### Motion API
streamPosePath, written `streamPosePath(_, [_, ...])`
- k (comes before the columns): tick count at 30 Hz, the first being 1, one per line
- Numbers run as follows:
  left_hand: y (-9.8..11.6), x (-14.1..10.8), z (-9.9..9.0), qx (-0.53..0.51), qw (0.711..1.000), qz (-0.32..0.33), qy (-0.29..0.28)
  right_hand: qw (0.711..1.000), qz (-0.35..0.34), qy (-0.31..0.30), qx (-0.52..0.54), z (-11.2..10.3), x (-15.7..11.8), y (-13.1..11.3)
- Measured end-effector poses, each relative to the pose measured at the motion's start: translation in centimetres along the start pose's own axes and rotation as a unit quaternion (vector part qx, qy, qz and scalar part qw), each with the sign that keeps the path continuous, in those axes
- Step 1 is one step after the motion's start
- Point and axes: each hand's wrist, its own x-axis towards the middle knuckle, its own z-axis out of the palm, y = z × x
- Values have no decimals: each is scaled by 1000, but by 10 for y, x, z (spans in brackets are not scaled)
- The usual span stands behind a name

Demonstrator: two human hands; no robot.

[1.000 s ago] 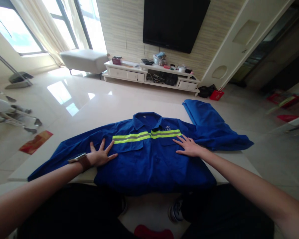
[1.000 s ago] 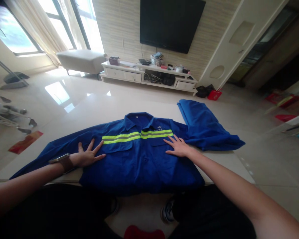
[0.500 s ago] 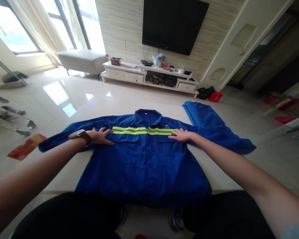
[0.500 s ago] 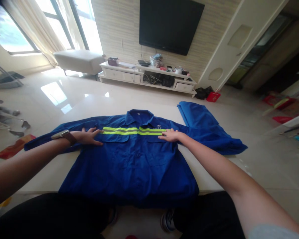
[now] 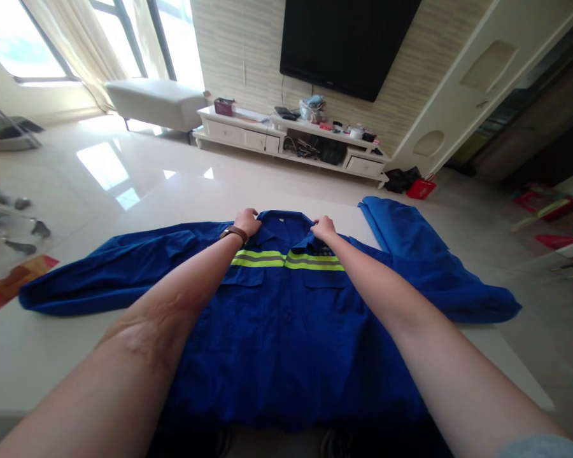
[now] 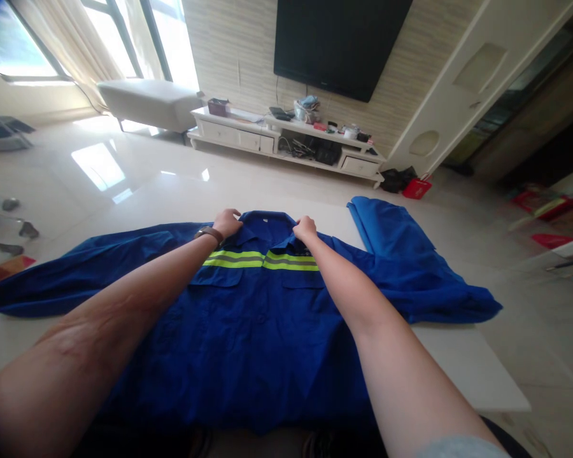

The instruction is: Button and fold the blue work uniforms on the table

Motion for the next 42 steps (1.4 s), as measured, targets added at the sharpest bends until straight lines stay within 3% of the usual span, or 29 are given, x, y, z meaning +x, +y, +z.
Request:
streamPosePath(4, [-14,3,6,14,999,46,3,998,-59,17,13,5,1,18])
streamPosePath(8, [-10,1,11,40,997,51,28,991,-124,51,8,9,-4,30])
streamPosePath(12, [2,-2,13,50,998,-17,37,992,-109,60,6,14,-1,33])
streamPosePath(14, [3,-4,11,70,996,-10,53,993,-101,65,10,15,0,34])
streamPosePath(18, [-12,-10,3,121,985,93,77,990,-116,73,31,17,-3,41])
streamPosePath(22, [-33,-19,-3,133,966,220,39,987,-133,72,50,21,-11,49])
streamPosePath(24, [-39,-22,-2,117,962,243,37,988,-129,66,52,22,-13,51])
streamPosePath(31, [-36,-15,3,-3,988,111,112,990,-115,66,42,24,-10,50])
streamPosePath(36, [-30,-7,0,-186,980,-54,43,990,-116,72,28,23,-11,51])
streamPosePath(42, [-25,2,-3,-268,957,-107,-30,992,-113,60,18,24,-11,52])
